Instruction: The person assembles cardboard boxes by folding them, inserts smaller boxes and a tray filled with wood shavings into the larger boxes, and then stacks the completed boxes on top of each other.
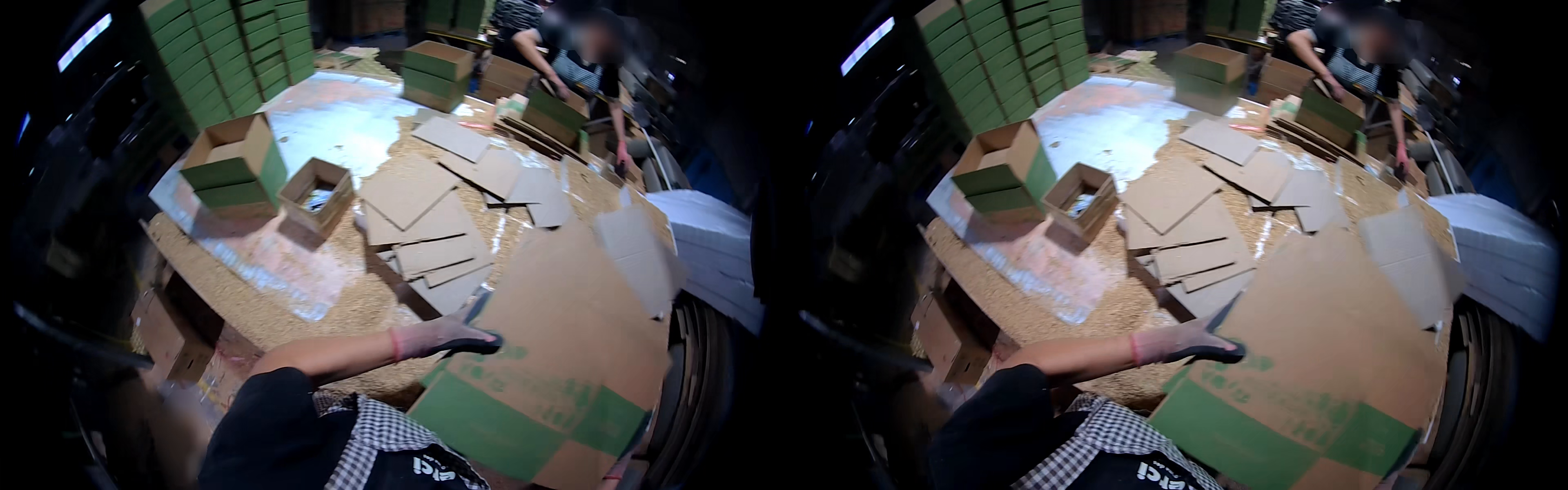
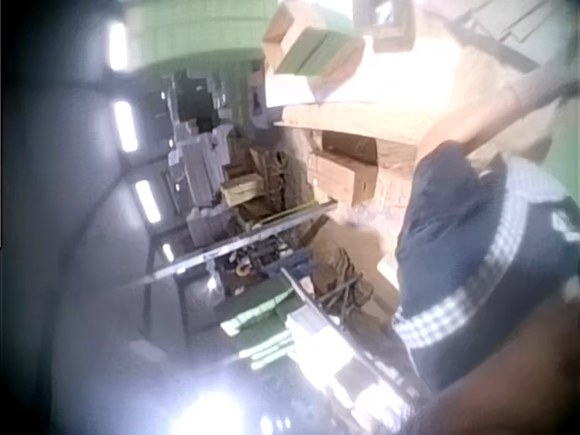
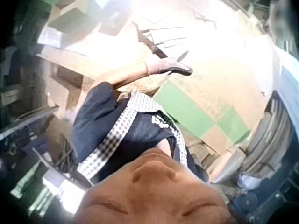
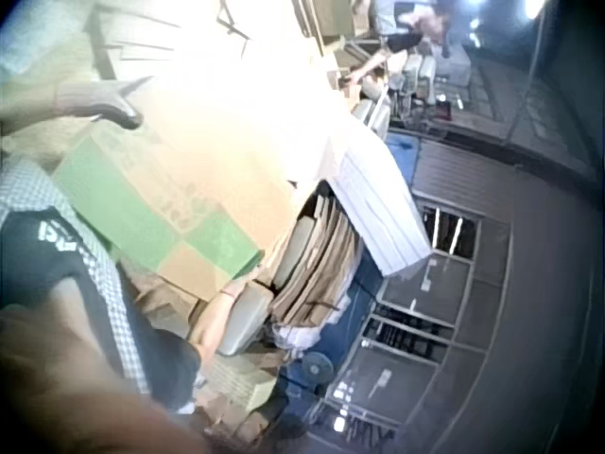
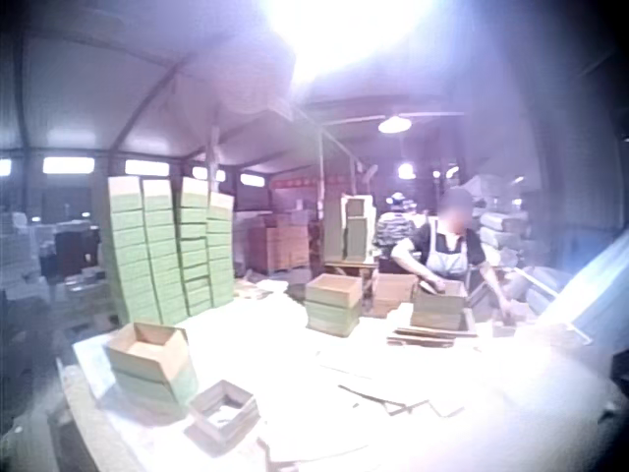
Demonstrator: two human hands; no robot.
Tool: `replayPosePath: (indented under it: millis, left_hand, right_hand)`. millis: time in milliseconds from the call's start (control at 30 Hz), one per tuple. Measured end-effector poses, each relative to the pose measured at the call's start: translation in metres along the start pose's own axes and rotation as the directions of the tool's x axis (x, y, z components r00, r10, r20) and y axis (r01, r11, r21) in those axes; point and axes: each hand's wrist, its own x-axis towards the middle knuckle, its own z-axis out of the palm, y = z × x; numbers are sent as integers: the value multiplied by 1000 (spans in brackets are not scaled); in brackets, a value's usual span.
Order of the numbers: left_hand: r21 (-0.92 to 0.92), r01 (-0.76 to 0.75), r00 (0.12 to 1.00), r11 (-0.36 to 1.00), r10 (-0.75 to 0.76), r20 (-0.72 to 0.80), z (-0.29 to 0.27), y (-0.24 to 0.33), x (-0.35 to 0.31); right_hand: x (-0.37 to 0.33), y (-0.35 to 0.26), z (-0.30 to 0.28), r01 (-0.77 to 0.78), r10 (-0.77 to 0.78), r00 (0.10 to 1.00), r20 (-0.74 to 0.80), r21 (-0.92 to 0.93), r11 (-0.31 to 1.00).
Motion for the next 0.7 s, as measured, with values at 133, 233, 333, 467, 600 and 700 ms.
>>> replayPosePath:
  millis: [133, 233, 333, 467, 600, 700]
  left_hand:
    - [-85, 40, 987, 996, -26, 156, -60, 97, -16]
    - [-4, -8, 993, 1000, 8, 122, -120, 118, -45]
    - [-107, -78, 997, 991, 77, -15, -185, 98, -84]
    - [-157, -57, 978, 986, 23, -207, -268, 110, -167]
    - [-79, 4, 926, 997, -33, -377, -375, 83, -266]
    - [826, -85, 913, 558, 375, -159, -457, 42, -318]
  right_hand:
    - [20, -17, 40, 187, -190, 979, -66, -48, 981]
    - [36, -23, 82, 315, -320, 944, -76, -74, 946]
    - [66, -10, 148, 412, -418, 907, -54, -95, 906]
    - [95, 51, 262, 571, -658, 751, -54, -447, 689]
    - [90, 38, 453, 210, -157, 977, -146, 515, 831]
    - [86, 56, 534, 310, -200, 941, -274, 451, 837]
